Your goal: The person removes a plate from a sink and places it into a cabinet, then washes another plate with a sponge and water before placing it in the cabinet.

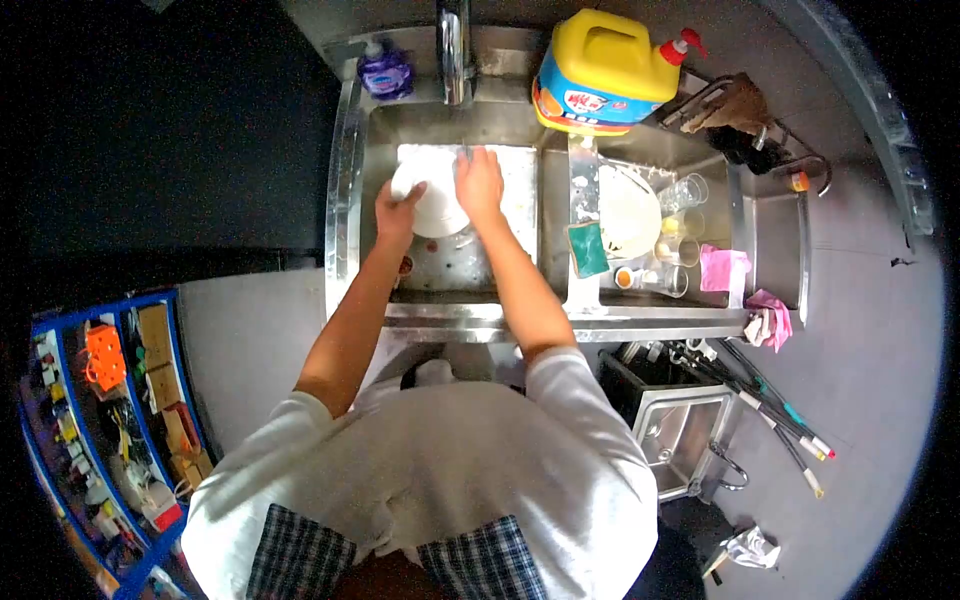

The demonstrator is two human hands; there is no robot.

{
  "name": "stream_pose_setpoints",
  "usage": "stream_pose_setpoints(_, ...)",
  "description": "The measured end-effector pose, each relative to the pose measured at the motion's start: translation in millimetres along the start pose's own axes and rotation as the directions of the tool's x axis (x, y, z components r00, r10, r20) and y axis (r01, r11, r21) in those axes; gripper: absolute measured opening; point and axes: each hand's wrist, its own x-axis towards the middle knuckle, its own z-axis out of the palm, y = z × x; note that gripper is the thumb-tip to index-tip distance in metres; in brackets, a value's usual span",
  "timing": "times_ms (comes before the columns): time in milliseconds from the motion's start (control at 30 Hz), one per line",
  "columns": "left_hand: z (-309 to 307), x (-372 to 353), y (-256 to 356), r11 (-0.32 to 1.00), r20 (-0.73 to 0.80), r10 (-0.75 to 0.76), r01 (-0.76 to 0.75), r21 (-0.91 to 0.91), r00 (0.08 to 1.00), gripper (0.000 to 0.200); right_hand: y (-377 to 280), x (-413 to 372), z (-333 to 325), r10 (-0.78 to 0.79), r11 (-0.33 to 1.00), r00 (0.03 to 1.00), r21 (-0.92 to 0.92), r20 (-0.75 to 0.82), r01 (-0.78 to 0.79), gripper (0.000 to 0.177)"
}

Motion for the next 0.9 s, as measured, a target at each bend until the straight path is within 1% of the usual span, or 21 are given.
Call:
stream_pose_setpoints(33,1.5,-3.0,0.2,1.000,-0.003,-0.013,0.013,-0.001,1.000,0.026,-7.8,16.1,4.1,0.014,1.000,1.000,-0.021,-0.012,-0.014,0.028)
stream_pose_setpoints(67,8.1,-1.1,3.3,1.000,0.003,-0.016,0.016,-0.001,1.000,0.028,-23.6,24.2,6.3,-0.055,0.997,0.998,-0.050,0.010,0.056,0.025)
stream_pose_setpoints(100,9.7,-2.4,5.7,1.000,0.014,-0.028,0.028,0.003,1.000,0.030,-41.6,21.4,3.9,-0.156,0.982,0.986,-0.103,0.062,0.161,0.026)
stream_pose_setpoints(167,8.2,-2.1,14.4,0.999,0.089,-0.034,0.035,-0.003,0.995,0.032,-58.8,3.0,-13.6,-0.368,0.924,0.922,-0.063,0.122,0.377,0.028)
stream_pose_setpoints(200,5.0,-4.5,18.1,0.999,0.126,-0.040,0.041,-0.005,0.991,0.033,-48.1,0.1,-14.9,-0.320,0.937,0.938,-0.103,0.134,0.334,0.032)
stream_pose_setpoints(233,0.8,-7.2,17.6,0.999,0.162,-0.049,0.051,-0.004,0.986,0.035,-37.2,4.2,-17.6,-0.293,0.951,0.955,-0.086,0.052,0.297,0.032)
stream_pose_setpoints(267,0.0,-4.9,6.3,0.997,0.164,-0.025,0.012,0.076,0.986,0.036,-25.2,20.2,-21.6,-0.128,0.984,0.979,-0.099,0.161,0.145,0.032)
stream_pose_setpoints(300,2.0,-5.5,10.5,0.998,0.148,-0.066,0.064,0.023,0.987,0.035,-25.5,29.8,-30.7,0.052,0.991,0.961,-0.131,0.271,-0.016,0.032)
stream_pose_setpoints(333,1.2,-12.9,12.3,0.991,0.133,-0.124,0.128,-0.025,0.983,0.035,-19.6,30.5,-27.2,-0.013,0.996,0.988,-0.090,0.155,0.027,0.030)
stream_pose_setpoints(433,2.4,-11.4,23.0,0.978,0.064,-0.189,0.193,-0.076,0.980,0.033,-22.5,0.0,-38.6,-0.229,0.973,0.973,-0.025,0.012,0.229,0.028)
stream_pose_setpoints(500,6.1,-12.1,18.2,0.965,0.057,-0.210,0.216,-0.148,0.976,0.030,-21.2,-10.8,-35.4,-0.100,0.995,0.979,0.010,-0.175,0.103,0.029)
stream_pose_setpoints(567,19.7,-19.9,14.3,0.949,0.041,-0.173,0.178,-0.259,0.984,0.028,-2.5,-35.7,-36.1,0.076,0.997,0.935,0.059,-0.348,-0.059,0.031)
stream_pose_setpoints(600,26.1,-20.7,9.1,0.940,0.007,-0.136,0.131,-0.314,0.991,0.027,6.1,-28.6,-37.1,0.190,0.975,0.925,0.170,-0.329,-0.140,0.035)
stream_pose_setpoints(633,33.5,-20.5,5.3,0.926,-0.032,-0.097,0.079,-0.368,0.995,0.027,16.2,-21.2,-42.7,0.376,0.769,0.921,0.590,-0.104,-0.247,0.036)
stream_pose_setpoints(667,41.3,-24.1,2.0,0.910,-0.081,-0.097,0.055,-0.411,0.992,0.027,23.1,-18.5,-46.1,0.411,0.615,0.911,0.728,0.033,-0.304,0.032)
stream_pose_setpoints(700,45.6,-21.1,5.5,0.923,-0.041,-0.156,0.131,-0.362,0.987,0.029,25.6,-14.6,-51.6,0.417,0.431,0.893,0.827,0.172,-0.360,0.028)
stream_pose_setpoints(767,39.4,-26.8,6.3,0.922,0.024,-0.309,0.306,-0.238,0.951,0.032,40.5,0.8,-65.7,0.278,0.535,0.929,0.764,0.243,-0.360,0.026)
stream_pose_setpoints(800,37.4,-26.6,28.0,0.844,0.181,-0.433,0.468,-0.262,0.883,0.038,34.6,8.1,-82.4,0.212,0.612,0.945,0.721,0.248,-0.326,0.025)
stream_pose_setpoints(833,31.3,-12.2,30.1,0.824,0.228,-0.494,0.536,-0.184,0.839,0.039,39.6,16.3,-89.0,0.113,0.580,0.941,0.748,0.319,-0.323,0.026)
stream_pose_setpoints(867,25.1,2.3,31.8,0.798,0.274,-0.552,0.594,-0.101,0.788,0.040,36.7,23.1,-98.9,0.023,0.619,0.938,0.732,0.347,-0.286,0.026)
stream_pose_setpoints(900,28.5,4.5,53.6,0.772,0.405,-0.543,0.627,-0.104,0.736,0.039,32.6,27.8,-106.5,-0.067,0.653,0.924,0.716,0.378,-0.246,0.026)
